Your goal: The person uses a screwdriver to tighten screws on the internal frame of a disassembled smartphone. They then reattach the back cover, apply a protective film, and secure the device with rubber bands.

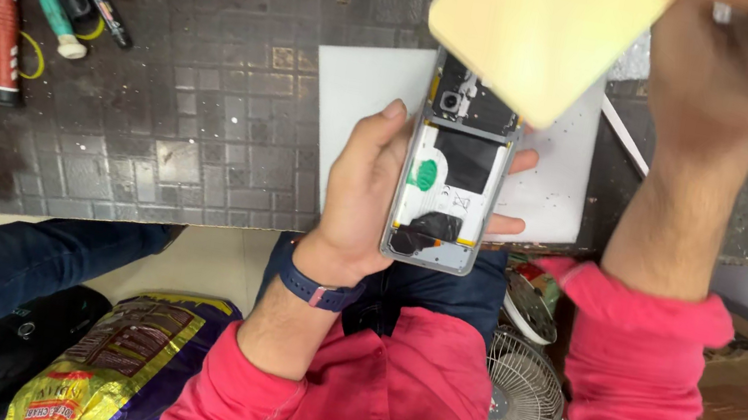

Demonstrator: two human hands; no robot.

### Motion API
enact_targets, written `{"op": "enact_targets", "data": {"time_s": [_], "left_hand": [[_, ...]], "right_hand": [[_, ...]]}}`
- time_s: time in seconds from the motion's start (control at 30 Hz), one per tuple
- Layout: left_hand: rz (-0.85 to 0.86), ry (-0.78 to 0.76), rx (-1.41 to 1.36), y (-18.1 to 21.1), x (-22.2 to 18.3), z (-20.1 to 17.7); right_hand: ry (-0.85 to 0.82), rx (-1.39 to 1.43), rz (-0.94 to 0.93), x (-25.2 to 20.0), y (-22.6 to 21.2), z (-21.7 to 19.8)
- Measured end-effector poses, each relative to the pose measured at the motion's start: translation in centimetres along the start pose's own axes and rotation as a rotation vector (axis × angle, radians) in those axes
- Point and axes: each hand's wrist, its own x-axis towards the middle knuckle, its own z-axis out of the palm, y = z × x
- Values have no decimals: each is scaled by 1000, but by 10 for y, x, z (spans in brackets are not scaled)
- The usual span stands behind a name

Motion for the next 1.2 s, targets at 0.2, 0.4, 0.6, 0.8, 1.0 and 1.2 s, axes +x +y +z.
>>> {"op": "enact_targets", "data": {"time_s": [0.2, 0.4, 0.6, 0.8, 1.0, 1.2], "left_hand": [[83, 108, 121, -5, -3, -13], [-22, 30, 113, -5, -5, -18], [-31, 94, 128, -6, -4, -14], [-25, 88, 243, -5, -3, -11], [-17, 104, 249, -4, -4, -6], [-19, 118, 247, -3, -4, -6]], "right_hand": [[-163, 80, -251, -11, -93, -30], [-254, 311, -84, -44, -123, -21], [-227, 344, 16, -60, -123, -16], [-284, 289, 56, -59, -127, -20], [-416, 233, 106, -47, -132, -30], [-518, 258, 140, -43, -135, -33]]}}
